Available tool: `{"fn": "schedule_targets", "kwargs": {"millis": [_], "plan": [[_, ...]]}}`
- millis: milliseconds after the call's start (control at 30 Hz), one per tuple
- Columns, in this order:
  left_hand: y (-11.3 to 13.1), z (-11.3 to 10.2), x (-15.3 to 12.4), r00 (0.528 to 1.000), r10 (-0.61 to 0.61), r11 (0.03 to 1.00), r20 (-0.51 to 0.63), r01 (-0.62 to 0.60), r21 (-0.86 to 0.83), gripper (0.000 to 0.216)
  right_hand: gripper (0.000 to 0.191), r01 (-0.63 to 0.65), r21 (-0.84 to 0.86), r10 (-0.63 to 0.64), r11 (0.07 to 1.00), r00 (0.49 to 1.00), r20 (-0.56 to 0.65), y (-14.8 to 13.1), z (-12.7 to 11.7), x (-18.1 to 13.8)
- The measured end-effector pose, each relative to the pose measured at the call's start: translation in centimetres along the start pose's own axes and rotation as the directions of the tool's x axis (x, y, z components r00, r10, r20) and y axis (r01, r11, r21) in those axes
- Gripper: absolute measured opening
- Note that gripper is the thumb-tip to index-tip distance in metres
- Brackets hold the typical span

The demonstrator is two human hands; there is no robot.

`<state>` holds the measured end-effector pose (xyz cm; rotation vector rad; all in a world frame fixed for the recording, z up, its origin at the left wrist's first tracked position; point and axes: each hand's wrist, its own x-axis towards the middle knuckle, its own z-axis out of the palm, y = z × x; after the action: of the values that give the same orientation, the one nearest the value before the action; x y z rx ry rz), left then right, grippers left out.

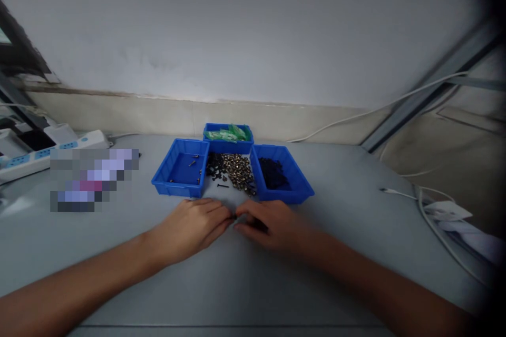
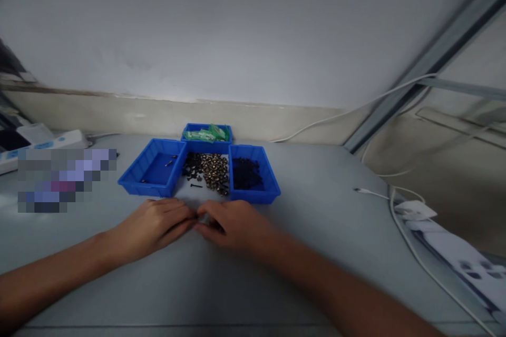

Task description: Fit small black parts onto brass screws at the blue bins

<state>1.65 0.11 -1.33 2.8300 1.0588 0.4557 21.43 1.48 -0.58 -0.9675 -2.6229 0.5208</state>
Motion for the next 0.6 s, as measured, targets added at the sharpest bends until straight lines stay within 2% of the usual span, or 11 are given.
{"fn": "schedule_targets", "kwargs": {"millis": [233, 367, 433, 500, 600], "plan": [[0.03, -0.23, -0.07, 0.998, -0.028, 0.997, -0.061, 0.033, 0.073, 0.025, 0.012, -0.099, -0.086, 0.100, 0.991, 0.995, 0.008, 0.05, -0.31, 0.06], [0.05, -0.43, -0.07, 0.996, 0.024, 0.995, -0.089, -0.015, 0.098, 0.028, 0.014, -0.086, -0.092, 0.092, 0.992, 0.994, 0.059, -0.06, -0.30, 0.05], [0.04, -0.54, -0.09, 0.997, 0.012, 0.996, -0.081, -0.006, 0.084, 0.029, 0.010, -0.095, -0.054, 0.097, 0.994, 0.995, 0.027, -0.12, -0.33, -0.03], [-0.03, -0.64, -0.11, 0.997, -0.040, 0.999, -0.063, 0.042, 0.034, 0.029, 0.015, -0.064, -0.015, 0.064, 0.998, 0.998, -0.023, -0.12, -0.46, -0.16], [-0.17, -0.76, -0.11, 0.993, -0.113, 0.992, -0.031, 0.111, -0.063, 0.025, 0.024, 0.087, -0.031, -0.088, 0.996, 0.996, -0.019, -0.02, -0.71, -0.33]]}}
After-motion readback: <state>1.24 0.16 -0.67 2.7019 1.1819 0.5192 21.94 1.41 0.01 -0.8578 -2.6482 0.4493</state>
